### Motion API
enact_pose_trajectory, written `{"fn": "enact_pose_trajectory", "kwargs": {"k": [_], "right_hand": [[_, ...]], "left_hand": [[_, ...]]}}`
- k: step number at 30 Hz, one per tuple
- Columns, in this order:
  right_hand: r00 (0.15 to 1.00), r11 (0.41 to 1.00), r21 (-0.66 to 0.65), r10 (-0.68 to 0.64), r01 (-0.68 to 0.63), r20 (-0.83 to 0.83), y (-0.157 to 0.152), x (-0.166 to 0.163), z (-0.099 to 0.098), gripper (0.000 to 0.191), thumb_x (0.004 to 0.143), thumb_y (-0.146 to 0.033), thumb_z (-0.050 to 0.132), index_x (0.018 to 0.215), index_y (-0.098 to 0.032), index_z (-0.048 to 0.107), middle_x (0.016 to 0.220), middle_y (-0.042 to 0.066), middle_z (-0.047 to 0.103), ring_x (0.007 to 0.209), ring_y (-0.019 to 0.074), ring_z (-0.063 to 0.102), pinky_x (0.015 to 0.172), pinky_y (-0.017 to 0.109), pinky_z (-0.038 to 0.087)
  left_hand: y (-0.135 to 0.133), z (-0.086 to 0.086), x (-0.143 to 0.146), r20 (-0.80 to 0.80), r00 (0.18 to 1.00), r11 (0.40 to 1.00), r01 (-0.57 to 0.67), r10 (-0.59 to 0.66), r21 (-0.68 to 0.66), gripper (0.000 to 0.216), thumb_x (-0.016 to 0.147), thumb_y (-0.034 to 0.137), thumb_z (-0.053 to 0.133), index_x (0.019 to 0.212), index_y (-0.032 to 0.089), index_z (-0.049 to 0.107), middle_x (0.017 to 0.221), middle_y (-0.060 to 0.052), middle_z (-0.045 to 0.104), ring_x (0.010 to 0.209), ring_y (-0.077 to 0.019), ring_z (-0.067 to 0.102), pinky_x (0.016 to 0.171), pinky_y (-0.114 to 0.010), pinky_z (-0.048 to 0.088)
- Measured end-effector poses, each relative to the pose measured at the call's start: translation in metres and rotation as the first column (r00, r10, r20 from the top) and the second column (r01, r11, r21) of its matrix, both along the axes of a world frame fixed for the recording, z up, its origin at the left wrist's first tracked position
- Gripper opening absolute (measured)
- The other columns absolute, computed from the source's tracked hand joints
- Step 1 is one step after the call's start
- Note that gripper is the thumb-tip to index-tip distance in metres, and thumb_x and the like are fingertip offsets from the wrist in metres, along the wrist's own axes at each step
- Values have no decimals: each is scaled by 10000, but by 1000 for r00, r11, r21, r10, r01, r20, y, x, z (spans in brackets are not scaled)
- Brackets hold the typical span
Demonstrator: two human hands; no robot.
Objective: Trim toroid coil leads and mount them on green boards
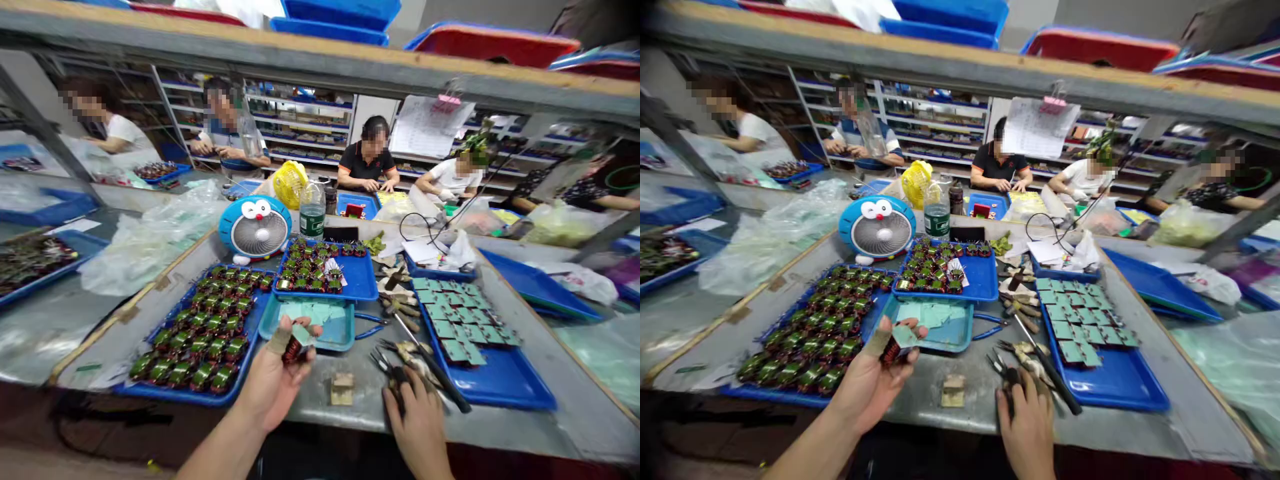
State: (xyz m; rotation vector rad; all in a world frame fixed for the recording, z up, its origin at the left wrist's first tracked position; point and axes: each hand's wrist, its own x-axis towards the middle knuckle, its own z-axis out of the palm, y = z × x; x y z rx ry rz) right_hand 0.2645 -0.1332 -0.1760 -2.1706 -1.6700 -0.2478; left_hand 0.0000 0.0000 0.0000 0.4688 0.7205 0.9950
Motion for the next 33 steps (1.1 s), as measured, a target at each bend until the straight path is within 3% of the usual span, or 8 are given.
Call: {"fn": "enact_pose_trajectory", "kwargs": {"k": [12,19,22,25,27,28,30,33], "right_hand": [[985,1000,-5,-13,12,-171,2,-4,2,580,1042,-632,363,954,-183,718,1421,228,610,1069,422,618,965,639,432],[886,995,-21,80,-101,-457,-2,21,42,519,970,-694,515,903,-227,730,1073,141,769,983,352,693,907,510,546],[689,1000,25,9,13,-725,-13,26,73,420,1023,-595,504,1069,-230,706,1039,101,786,910,291,748,802,408,610],[59,995,46,41,92,-997,-23,14,98,436,948,-605,625,1237,-283,672,1177,92,775,955,280,753,818,403,623],[-164,991,28,7,-129,-986,-29,0,112,512,879,-610,719,1282,-297,673,1148,94,783,946,273,749,840,409,615],[-138,963,2,-37,-270,-990,-31,-7,120,537,868,-606,742,1298,-291,679,1139,100,785,972,276,746,877,413,604],[84,861,-115,-85,-496,-993,-34,-21,141,552,886,-591,746,1331,-269,686,1219,116,763,1138,308,703,1012,437,546],[412,750,-237,51,-617,-910,-27,-33,180,508,953,-497,691,1405,-269,648,1322,101,707,1297,335,595,1111,456,472]], "left_hand": [[-5,-14,1,-54,998,996,49,-45,80,483,836,574,811,1049,189,612,837,4,648,497,-28,421,472,-165,315],[-10,-7,-21,-347,925,927,256,-153,274,752,634,295,1010,1261,232,600,1097,-42,687,898,-158,664,768,-221,511],[-7,-1,-28,-614,774,787,474,-157,395,827,620,336,1005,1313,265,560,1178,-52,679,996,-233,696,866,-324,553],[0,0,-29,-771,635,593,640,-50,489,920,566,397,1016,1348,258,552,1204,-80,703,1028,-296,711,921,-414,556],[3,-1,-26,-818,573,442,724,42,530,944,585,444,999,1386,251,537,1270,-111,704,1095,-332,705,972,-457,540],[5,0,-25,-829,554,365,759,74,540,937,622,467,978,1409,246,520,1310,-130,695,1137,-345,695,994,-473,531],[7,2,-22,-833,541,208,807,111,552,891,713,496,923,1443,234,485,1349,-155,681,1195,-355,676,1015,-481,520],[9,9,-18,-819,563,15,823,109,568,730,824,482,848,1411,221,502,1297,-143,699,1175,-325,679,993,-436,523]]}}
